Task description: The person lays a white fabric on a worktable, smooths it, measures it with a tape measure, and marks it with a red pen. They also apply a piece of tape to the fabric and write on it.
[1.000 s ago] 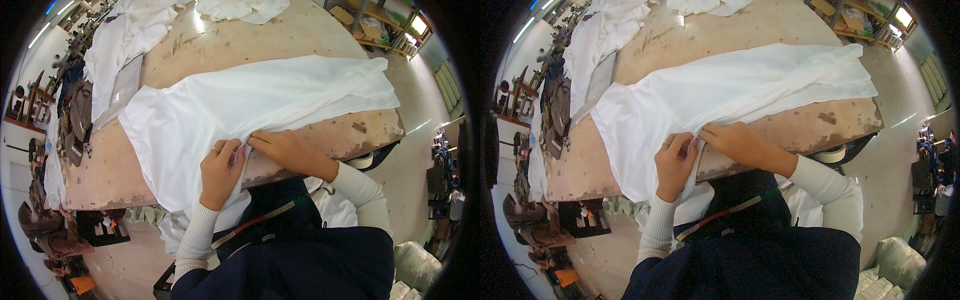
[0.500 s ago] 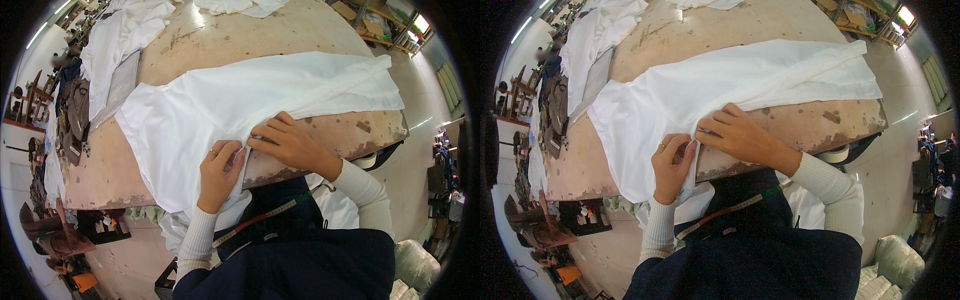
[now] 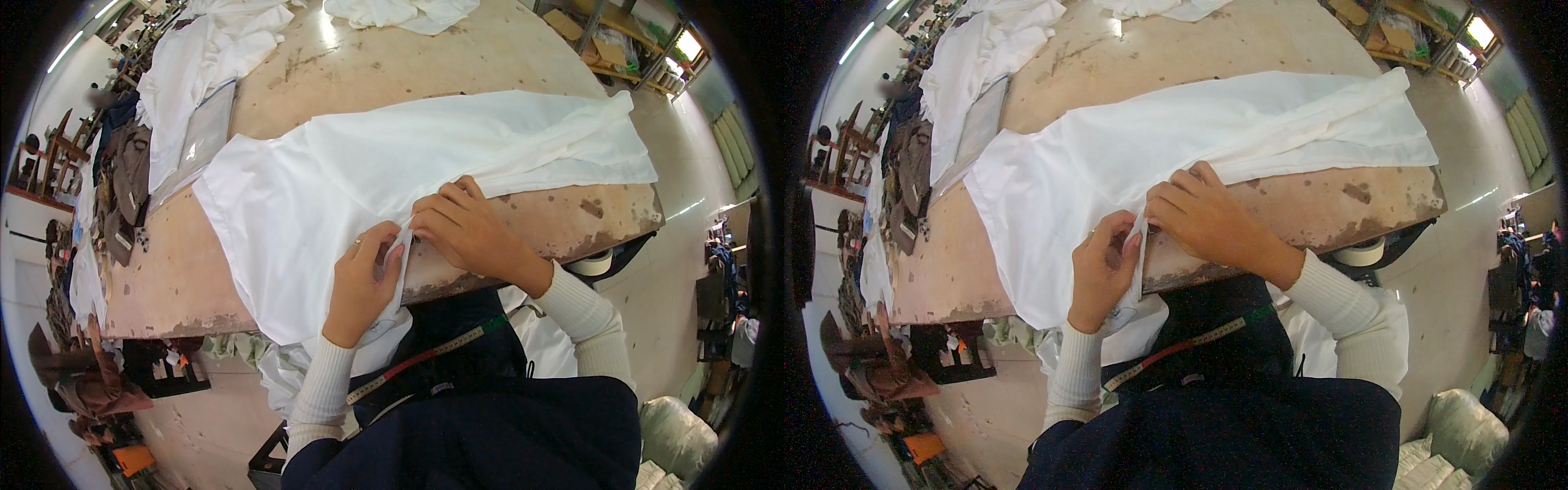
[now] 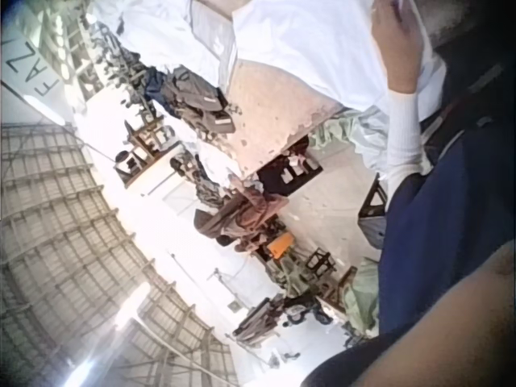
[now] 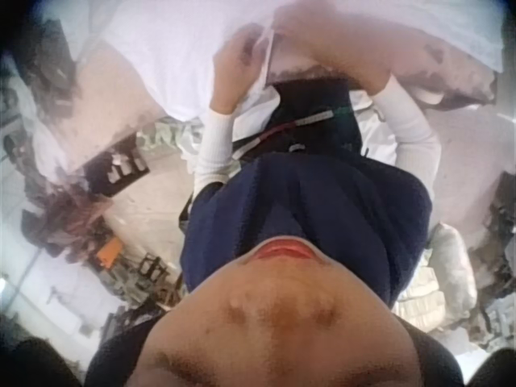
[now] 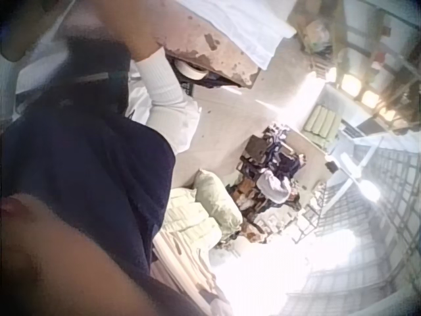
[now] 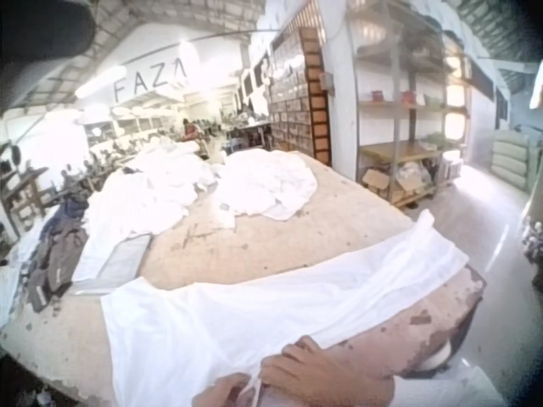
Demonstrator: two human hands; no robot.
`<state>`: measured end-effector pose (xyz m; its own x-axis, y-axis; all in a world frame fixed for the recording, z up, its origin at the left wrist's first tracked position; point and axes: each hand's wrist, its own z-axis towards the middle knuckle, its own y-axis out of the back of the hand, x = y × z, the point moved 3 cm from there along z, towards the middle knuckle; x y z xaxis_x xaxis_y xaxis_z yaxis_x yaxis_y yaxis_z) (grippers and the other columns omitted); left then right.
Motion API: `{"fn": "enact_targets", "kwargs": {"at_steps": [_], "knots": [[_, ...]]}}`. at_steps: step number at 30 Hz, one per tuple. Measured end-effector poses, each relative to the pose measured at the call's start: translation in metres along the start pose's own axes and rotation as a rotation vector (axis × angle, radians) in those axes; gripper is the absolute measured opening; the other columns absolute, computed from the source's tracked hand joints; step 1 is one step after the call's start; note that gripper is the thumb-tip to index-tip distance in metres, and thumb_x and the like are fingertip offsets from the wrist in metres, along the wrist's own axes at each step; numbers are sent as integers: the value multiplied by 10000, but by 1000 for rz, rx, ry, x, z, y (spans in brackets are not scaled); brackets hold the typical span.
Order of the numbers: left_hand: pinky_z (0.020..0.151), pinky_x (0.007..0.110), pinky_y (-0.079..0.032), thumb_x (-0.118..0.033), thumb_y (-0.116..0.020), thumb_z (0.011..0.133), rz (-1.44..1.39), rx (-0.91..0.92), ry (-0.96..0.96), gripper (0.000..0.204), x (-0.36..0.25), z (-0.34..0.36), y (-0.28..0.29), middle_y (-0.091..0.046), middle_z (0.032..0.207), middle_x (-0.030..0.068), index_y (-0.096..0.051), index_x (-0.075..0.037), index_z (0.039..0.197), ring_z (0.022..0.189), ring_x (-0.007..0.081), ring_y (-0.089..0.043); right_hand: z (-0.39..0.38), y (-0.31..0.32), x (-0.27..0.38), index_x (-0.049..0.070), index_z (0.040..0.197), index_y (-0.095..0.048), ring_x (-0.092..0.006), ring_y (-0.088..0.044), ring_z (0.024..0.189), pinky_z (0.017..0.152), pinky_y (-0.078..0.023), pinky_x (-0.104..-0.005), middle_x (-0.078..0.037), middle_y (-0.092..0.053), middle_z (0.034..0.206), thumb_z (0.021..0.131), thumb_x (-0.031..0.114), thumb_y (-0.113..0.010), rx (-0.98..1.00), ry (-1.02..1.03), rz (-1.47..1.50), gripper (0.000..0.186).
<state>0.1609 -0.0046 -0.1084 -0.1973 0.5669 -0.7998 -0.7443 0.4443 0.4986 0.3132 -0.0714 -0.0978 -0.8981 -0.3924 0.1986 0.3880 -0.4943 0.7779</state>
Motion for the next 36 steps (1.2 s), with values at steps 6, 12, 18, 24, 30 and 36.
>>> {"fn": "enact_targets", "kwargs": {"at_steps": [6, 12, 18, 24, 30, 36], "knots": [[551, 273, -467, -97, -679, 788, 97, 171, 65, 193, -10, 20, 1, -625, 690, 103, -578, -15, 931, 559, 166, -579, 6, 3, -4, 46, 862, -548, -246, -497, 809, 768, -374, -352, -62, -558, 879, 779, 76, -628, 25, -49, 133, 119], [518, 241, -435, -121, -664, 821, 133, 141, 36, 161, -12, 24, 3, -596, 628, 59, -580, -4, 894, 540, 112, -548, 7, 1, 3, 49, 876, -566, -258, -535, 846, 787, -398, -395, -89, -552, 886, 832, 141, -577, -82, -40, 62, 102], [435, 217, -318, -196, -604, 884, -429, 116, 375, 161, -21, 69, 28, -492, 598, -56, -615, -35, 880, 495, 25, -395, -9, -25, 54, -22, 1212, -502, -327, -512, 1111, 960, -390, -397, -210, -512, 1233, 800, 341, -697, -11, -535, 958, 583], [564, 303, -475, -171, -481, 924, 32, -434, -104, 218, -6, 227, 182, -614, 723, 80, -595, 0, 852, 605, 162, -575, 89, 23, -58, 17, 1339, -395, -291, -500, 1153, 985, -382, -374, -166, -518, 1274, 741, 405, -717, 310, -559, 571, 782], [783, 307, -544, -95, -427, 926, -949, -841, -451, 223, -75, 228, 248, -589, 965, 177, -503, 112, 963, 850, 239, -604, 181, 158, -117, 66, 1153, -611, -348, -618, 862, 767, -495, -372, -197, -646, 950, 775, 167, -635, -537, -64, -454, 392], [752, 288, -495, -188, -487, 962, -557, -732, 19, 200, 53, 91, 141, -556, 881, 42, -555, -4, 998, 802, 111, -528, 102, 110, -120, 21, 1131, -600, -380, -514, 1072, 962, -349, -476, -210, -587, 1097, 733, 141, -622, 86, -395, -596, 416]]}}
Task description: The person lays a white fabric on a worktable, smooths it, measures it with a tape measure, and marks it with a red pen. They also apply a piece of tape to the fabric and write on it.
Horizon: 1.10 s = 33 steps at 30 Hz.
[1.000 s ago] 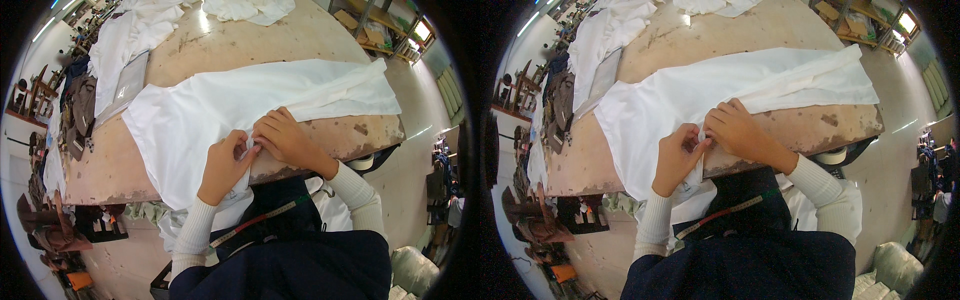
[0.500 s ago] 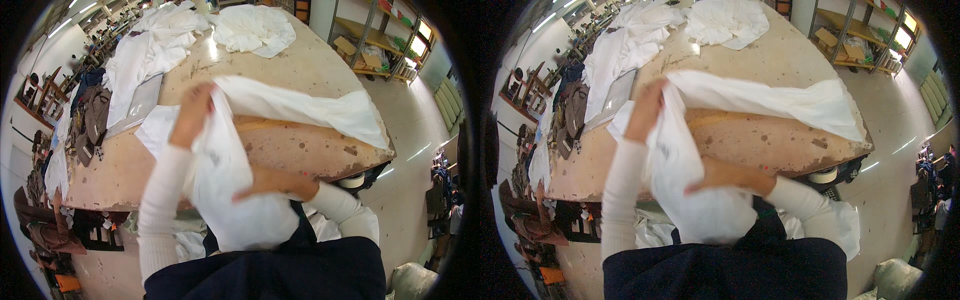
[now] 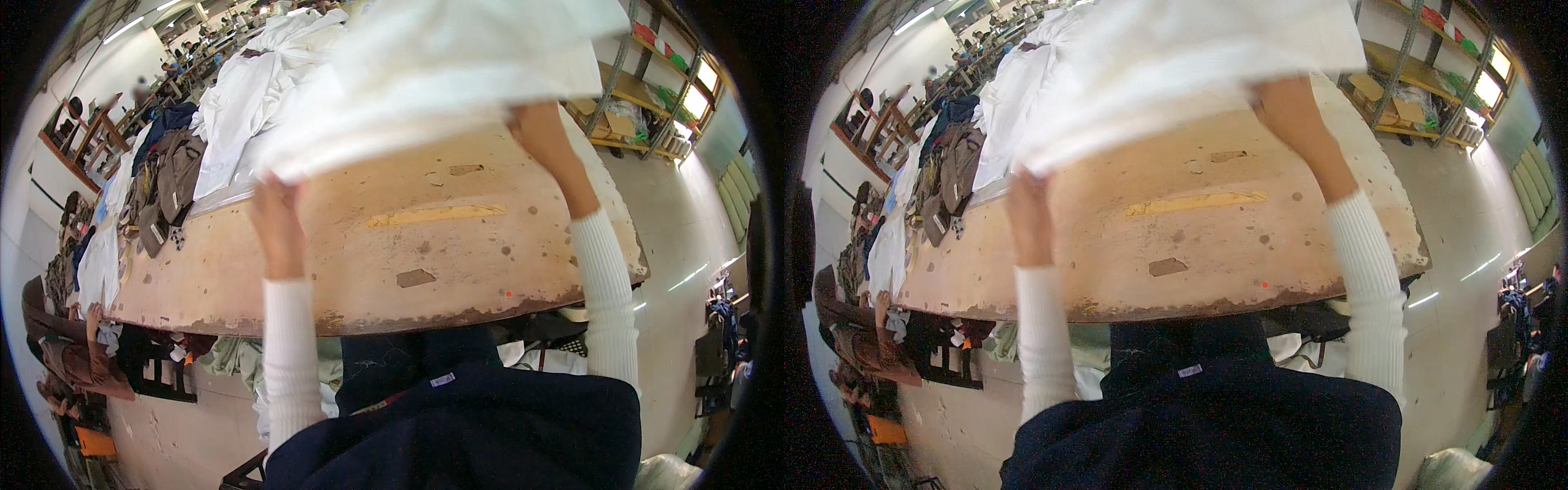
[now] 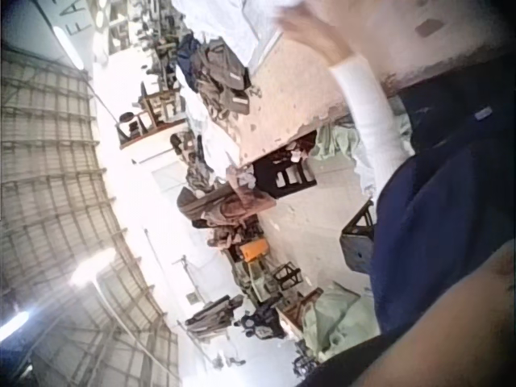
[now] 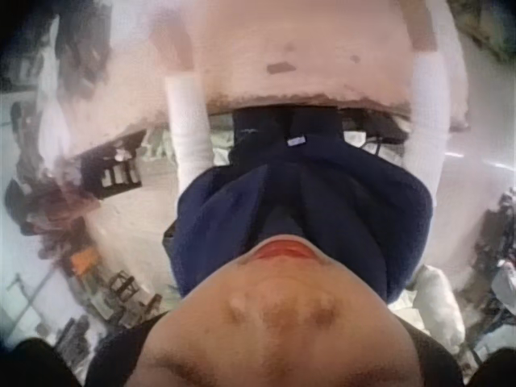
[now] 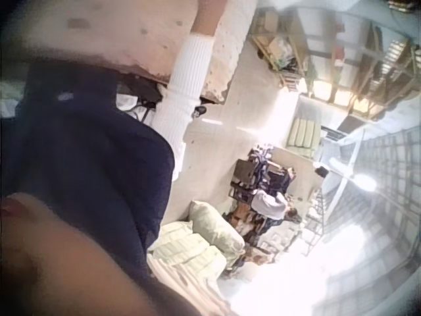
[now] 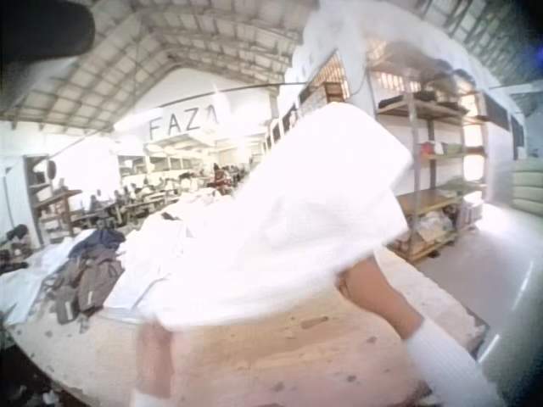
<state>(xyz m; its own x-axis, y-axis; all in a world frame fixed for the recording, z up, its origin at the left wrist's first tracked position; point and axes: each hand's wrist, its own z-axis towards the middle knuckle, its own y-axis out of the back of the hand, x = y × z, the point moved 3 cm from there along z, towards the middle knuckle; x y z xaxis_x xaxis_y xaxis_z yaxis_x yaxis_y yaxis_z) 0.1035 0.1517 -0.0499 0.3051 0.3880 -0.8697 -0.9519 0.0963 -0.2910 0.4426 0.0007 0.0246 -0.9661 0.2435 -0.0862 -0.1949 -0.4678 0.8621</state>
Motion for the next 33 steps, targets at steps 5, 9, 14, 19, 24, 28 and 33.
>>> {"fn": "enact_targets", "kwargs": {"at_steps": [5, 9, 14, 19, 24, 28, 33], "knots": [[555, 222, -458, -131, -495, 951, 217, 137, 200, 197, 29, -111, 4, -570, 812, 68, -522, 55, 1010, 645, 127, -600, -69, -4, 3, -4, 1340, -367, -281, -403, 1260, 1016, -376, -367, -186, -371, 1371, 789, 398, -676, 569, 203, 529, 748], [558, 231, -468, -98, -498, 942, 193, 194, 273, 193, 34, -135, 12, -574, 827, 84, -511, 58, 1053, 648, 147, -625, -31, 53, 58, 0, 1236, -463, -287, -465, 1174, 977, -387, -353, -175, -488, 1224, 809, 349, -651, 184, 433, 708, 583], [591, 239, -498, -87, -507, 935, 42, 266, 354, 185, 26, -148, -12, -568, 838, 84, -496, 56, 1052, 660, 152, -626, 48, -14, 150, 18, 1157, -518, -283, -510, 1082, 920, -411, -361, -155, -536, 1133, 811, 295, -634, -106, 254, 795, 458], [636, 271, -535, -87, -537, 920, -124, 141, 407, 139, 24, -150, -14, -571, 876, 109, -478, 36, 944, 693, 181, -634, 48, -39, 283, 37, 1078, -574, -280, -556, 991, 862, -435, -369, -135, -583, 1042, 813, 241, -617, -25, 528, 1035, 337], [655, 302, -563, -102, -581, 898, -252, -113, 510, 196, 24, -150, 8, -577, 912, 156, -459, 50, 919, 764, 203, -641, -17, 2, 218, 58, 975, -613, -280, -579, 911, 836, -438, -367, -109, -607, 959, 805, 199, -602, 275, 678, 1057, 221], [690, 302, -558, -112, -570, 907, -294, -76, 475, 245, 20, -148, 2, -615, 943, 155, -500, 86, 1032, 820, 209, -645, -64, -16, 192, 66, 954, -607, -281, -565, 872, 820, -421, -359, -98, -595, 946, 798, 168, -605, 217, 602, 816, 186], [724, 317, -540, -111, -578, 903, -265, 15, 513, 245, 14, -156, 1, -625, 963, 145, -533, 70, 1062, 860, 219, -643, -73, -34, 188, 68, 924, -613, -287, -553, 829, 786, -421, -366, -87, -606, 877, 793, 108, -602, 145, 554, 848, 137]]}}
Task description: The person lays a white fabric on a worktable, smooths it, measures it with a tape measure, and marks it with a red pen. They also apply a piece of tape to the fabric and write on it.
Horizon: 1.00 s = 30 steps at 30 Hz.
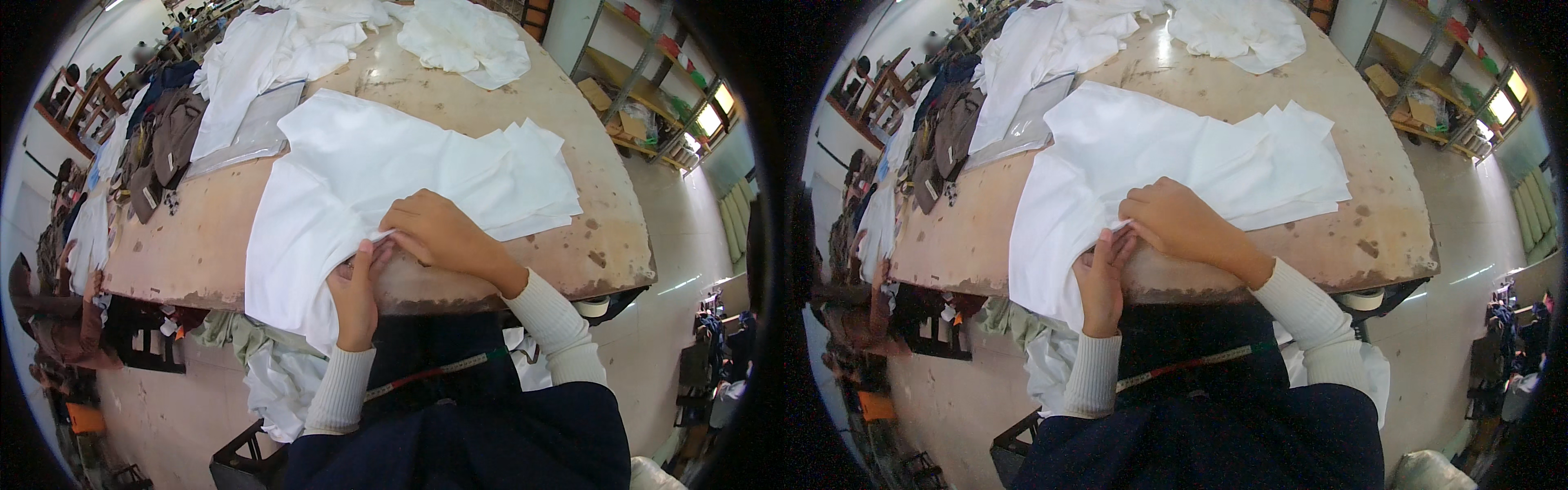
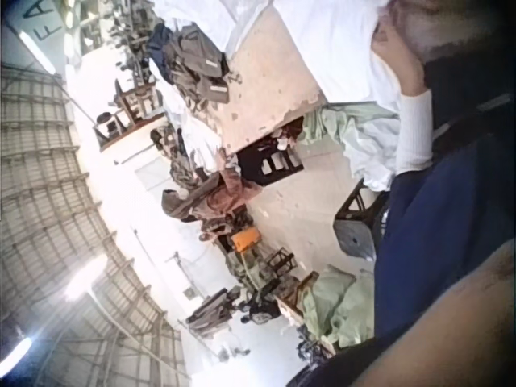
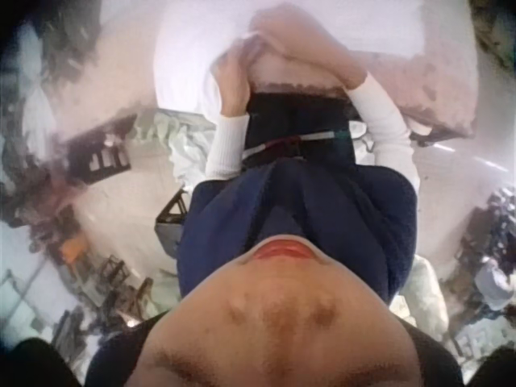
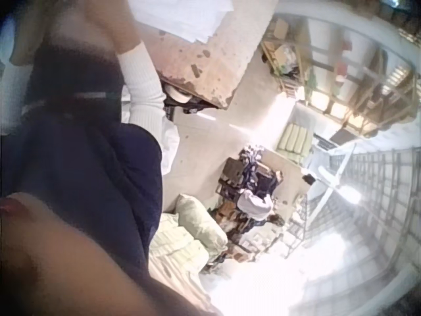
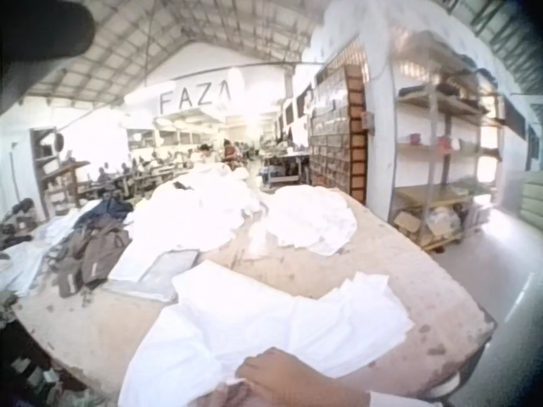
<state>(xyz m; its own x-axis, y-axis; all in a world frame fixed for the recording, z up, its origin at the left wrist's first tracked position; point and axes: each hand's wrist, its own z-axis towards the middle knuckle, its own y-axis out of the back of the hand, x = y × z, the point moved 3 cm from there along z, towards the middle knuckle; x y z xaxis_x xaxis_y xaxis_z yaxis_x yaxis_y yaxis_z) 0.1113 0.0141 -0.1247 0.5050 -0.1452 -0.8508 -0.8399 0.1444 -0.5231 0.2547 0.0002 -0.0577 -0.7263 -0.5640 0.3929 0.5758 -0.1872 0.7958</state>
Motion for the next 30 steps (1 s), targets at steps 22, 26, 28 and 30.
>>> {"fn": "enact_targets", "kwargs": {"at_steps": [22, 26, 28, 30], "knots": [[716, 341, -438, 14, -692, 635, 1362, 423, -775, 292, -42, 13, 34, -621, 757, 69, -701, -80, 911, 782, 241, -581, -204, 151, -138, 59, 921, -664, -209, -586, 846, 774, -459, -325, -66, -639, 997, 826, 145, -604, -462, -734, -530, 141], [689, 326, -459, 70, -680, 615, 1313, 398, -657, 325, -43, 14, 37, -627, 750, 84, -705, -55, 913, 769, 242, -582, -185, 150, -92, 81, 918, -654, -193, -551, 808, 724, -449, -295, -42, -604, 971, 825, 171, -620, -317, -794, -106, 135], [684, 288, -467, 87, -675, 637, 1298, 390, -593, 308, -46, 14, 37, -642, 768, 100, -702, -24, 924, 735, 208, -600, -184, 141, -90, 76, 891, -656, -171, -533, 753, 690, -433, -278, -38, -601, 891, 807, 169, -641, -189, -680, -95, 127], [679, 261, -470, 99, -667, 661, 1270, 376, -516, 291, -49, 16, 33, -651, 775, 105, -698, -2, 932, 715, 171, -607, -195, 133, -107, 71, 872, -661, -137, -512, 687, 636, -408, -272, -27, -599, 801, 777, 173, -673, -152, -563, -179, 140]]}}
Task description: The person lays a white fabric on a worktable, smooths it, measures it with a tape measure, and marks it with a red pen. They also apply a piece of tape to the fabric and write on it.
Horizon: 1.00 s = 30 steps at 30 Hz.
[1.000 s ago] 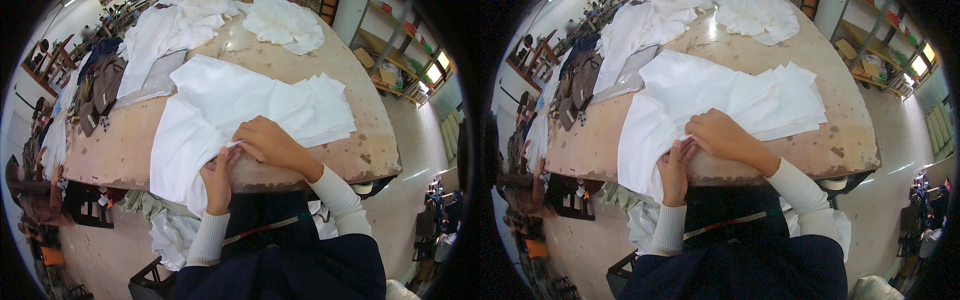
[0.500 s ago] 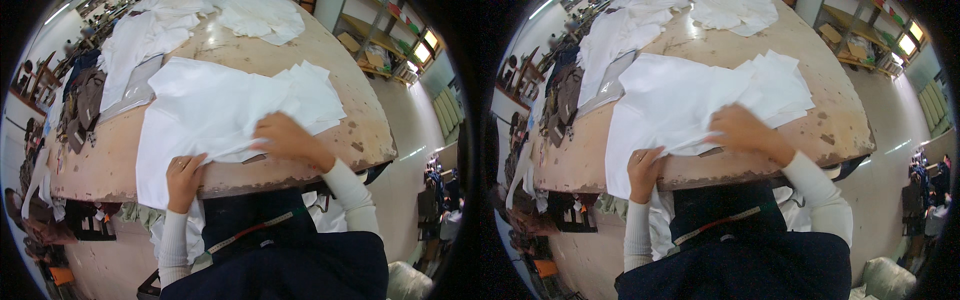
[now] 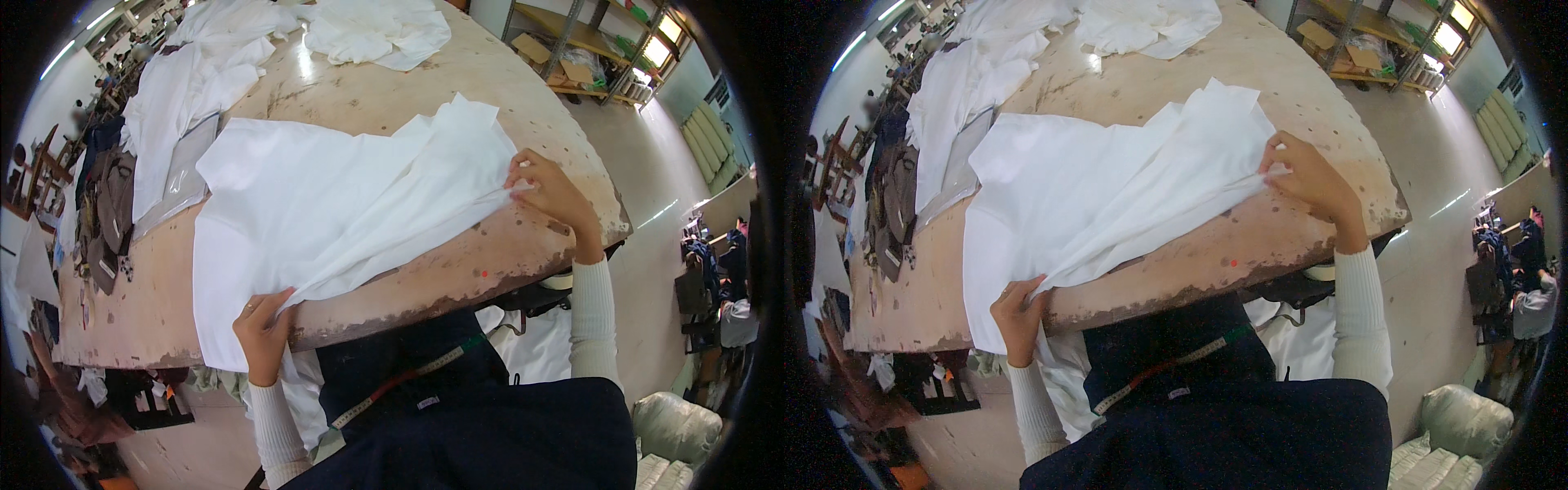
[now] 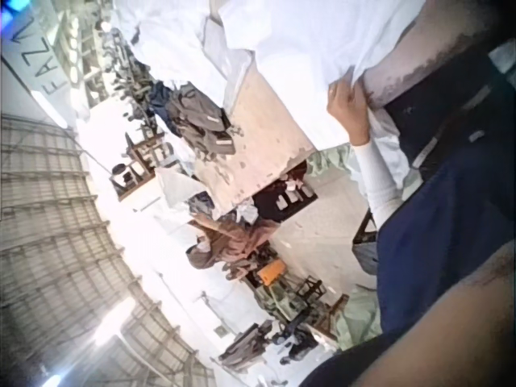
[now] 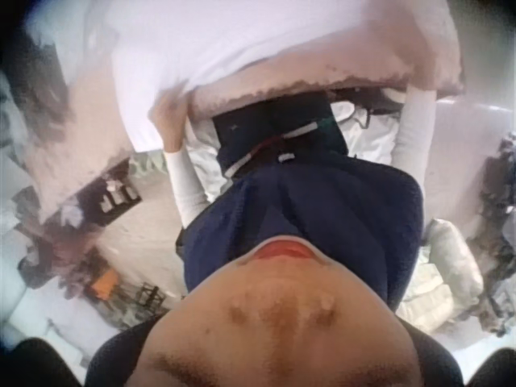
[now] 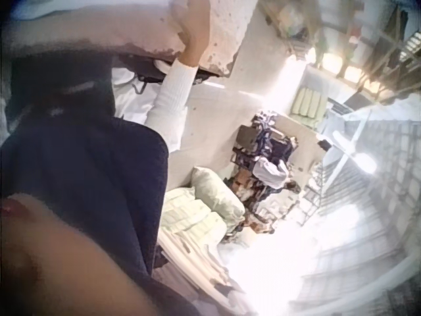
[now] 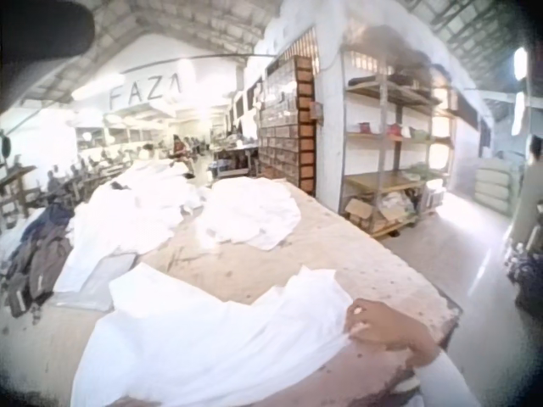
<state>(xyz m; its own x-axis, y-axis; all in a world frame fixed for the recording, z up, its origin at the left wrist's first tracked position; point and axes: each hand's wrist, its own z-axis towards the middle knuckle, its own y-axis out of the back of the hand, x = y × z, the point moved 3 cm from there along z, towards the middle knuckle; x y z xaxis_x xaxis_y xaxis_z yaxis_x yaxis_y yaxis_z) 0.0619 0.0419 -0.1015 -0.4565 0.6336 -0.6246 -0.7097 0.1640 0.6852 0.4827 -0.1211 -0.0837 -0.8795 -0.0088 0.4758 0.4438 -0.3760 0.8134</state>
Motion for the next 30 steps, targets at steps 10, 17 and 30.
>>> {"fn": "enact_targets", "kwargs": {"at_steps": [10, 17, 30], "knots": [[647, 231, -457, 111, -656, 686, -136, -11, 104, 258, 15, 2, -6, -665, 787, 109, -693, 27, 928, 687, 126, -594, 90, 62, 35, 30, 834, -668, -113, -530, 623, 577, -422, -255, -29, -610, 729, 738, 90, -629, 519, -49, -45, 120], [641, 217, -454, 105, -668, 670, -188, -26, 168, 257, 13, 3, -8, -658, 757, 106, -692, 32, 914, 679, 111, -588, 155, 52, 80, -5, 883, -604, -135, -603, 688, 640, -488, -277, -65, -582, 741, 787, 24, -580, 311, -125, -193, 103], [631, 226, -453, 124, -659, 650, -188, -33, 190, 264, 15, 2, -9, -655, 742, 98, -695, 37, 897, 665, 115, -584, 85, 13, -8, 3, 901, -600, -156, -601, 750, 720, -478, -273, -78, -613, 857, 799, -26, -617, -78, 144, 183, 108]]}}
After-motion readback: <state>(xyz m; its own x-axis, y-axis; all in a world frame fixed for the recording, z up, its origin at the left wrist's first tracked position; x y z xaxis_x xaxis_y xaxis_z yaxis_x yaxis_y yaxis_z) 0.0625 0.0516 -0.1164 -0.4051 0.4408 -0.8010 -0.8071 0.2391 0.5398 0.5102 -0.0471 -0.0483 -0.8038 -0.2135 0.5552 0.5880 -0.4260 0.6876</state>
